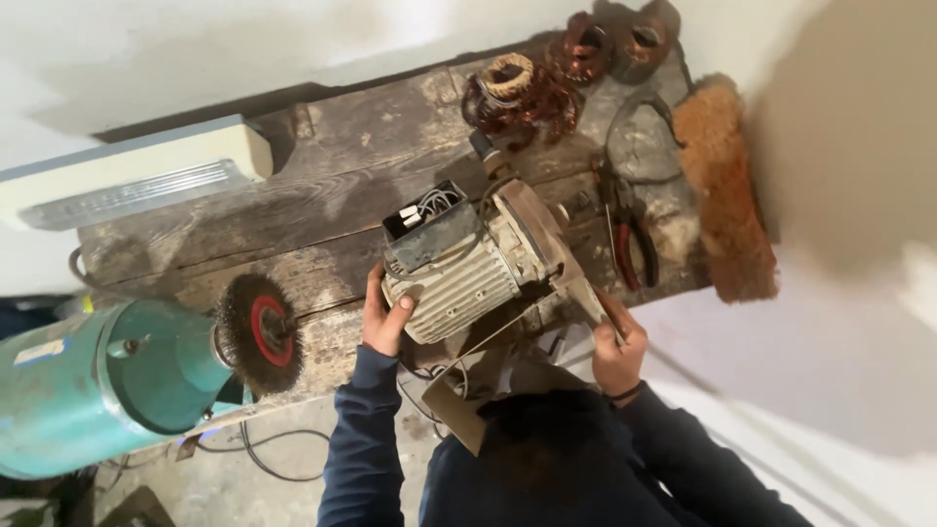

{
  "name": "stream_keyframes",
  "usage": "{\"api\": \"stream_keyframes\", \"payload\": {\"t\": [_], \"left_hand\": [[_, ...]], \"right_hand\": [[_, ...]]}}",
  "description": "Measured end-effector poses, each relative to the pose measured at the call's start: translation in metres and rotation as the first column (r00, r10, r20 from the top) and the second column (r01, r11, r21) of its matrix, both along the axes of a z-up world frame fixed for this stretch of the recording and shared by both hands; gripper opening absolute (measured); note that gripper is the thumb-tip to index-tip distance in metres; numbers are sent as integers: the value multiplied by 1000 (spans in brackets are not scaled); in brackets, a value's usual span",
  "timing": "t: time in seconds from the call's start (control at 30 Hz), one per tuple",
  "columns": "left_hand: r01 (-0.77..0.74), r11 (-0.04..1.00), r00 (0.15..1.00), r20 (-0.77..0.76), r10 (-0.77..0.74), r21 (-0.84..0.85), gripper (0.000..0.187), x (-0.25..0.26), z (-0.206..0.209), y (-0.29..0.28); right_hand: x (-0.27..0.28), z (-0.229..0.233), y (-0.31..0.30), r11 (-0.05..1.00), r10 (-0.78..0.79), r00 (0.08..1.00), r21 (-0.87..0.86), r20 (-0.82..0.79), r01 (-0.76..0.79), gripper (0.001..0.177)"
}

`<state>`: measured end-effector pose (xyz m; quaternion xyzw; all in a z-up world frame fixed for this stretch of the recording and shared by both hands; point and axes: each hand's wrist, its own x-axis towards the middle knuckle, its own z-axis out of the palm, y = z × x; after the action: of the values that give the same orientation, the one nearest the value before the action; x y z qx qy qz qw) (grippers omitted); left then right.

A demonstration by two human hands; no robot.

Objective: The person places a motor on a workbench and retrieves a wrench from a tool drawer. They then use the wrench to tighten a bolt on the motor's mounting bracket.

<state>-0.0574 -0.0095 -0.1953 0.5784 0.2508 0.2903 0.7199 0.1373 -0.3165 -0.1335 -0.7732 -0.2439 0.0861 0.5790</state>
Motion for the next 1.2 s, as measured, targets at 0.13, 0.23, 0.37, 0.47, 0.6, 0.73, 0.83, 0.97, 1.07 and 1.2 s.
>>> {"api": "stream_keyframes", "payload": {"t": [0.13, 0.23, 0.37, 0.47, 0.6, 0.73, 0.83, 0.97, 1.07, 1.2], "left_hand": [[-82, 997, 997, 14, 82, 12, 81, 2, 12, -14], [-169, 986, 985, 23, 169, -10, 79, 6, 20, -25], [-309, 950, 949, 48, 311, -53, 79, -1, 14, -48], [-429, 901, 902, 33, 431, -55, 83, -2, 6, -71], [-589, 808, 807, -51, 588, -1, 90, 5, 22, -101], [-639, 769, 763, -107, 637, 20, 90, 13, 25, -130], [-640, 767, 757, -128, 641, 57, 89, 23, 45, -150], [-606, 784, 763, -178, 621, 136, 90, 23, 52, -167], [-574, 803, 772, -221, 596, 159, 88, 11, 54, -165], [-483, 864, 829, -245, 504, 143, 81, -4, 51, -146]], "right_hand": [[14, -4, 3, 993, 50, 996, 100, 77, -58, 65], [32, -25, -3, 978, 118, 981, 154, 152, -141, 64], [65, -20, 20, 996, 43, 980, 69, 196, -58, 64], [93, 3, 49, 985, 140, 967, 70, 213, -158, 64], [123, 22, 82, 938, 291, 934, 132, 208, -322, 65], [153, 3, 81, 898, 411, 900, 107, 146, -427, 70], [177, -34, 78, 923, 346, 928, 130, 140, -363, 73], [202, -54, 90, 905, 349, 923, 199, 161, -377, 75], [189, -32, 97, 878, 395, 903, 220, 171, -425, 76], [174, -39, 89, 907, 365, 922, 173, 132, -384, 79]]}}
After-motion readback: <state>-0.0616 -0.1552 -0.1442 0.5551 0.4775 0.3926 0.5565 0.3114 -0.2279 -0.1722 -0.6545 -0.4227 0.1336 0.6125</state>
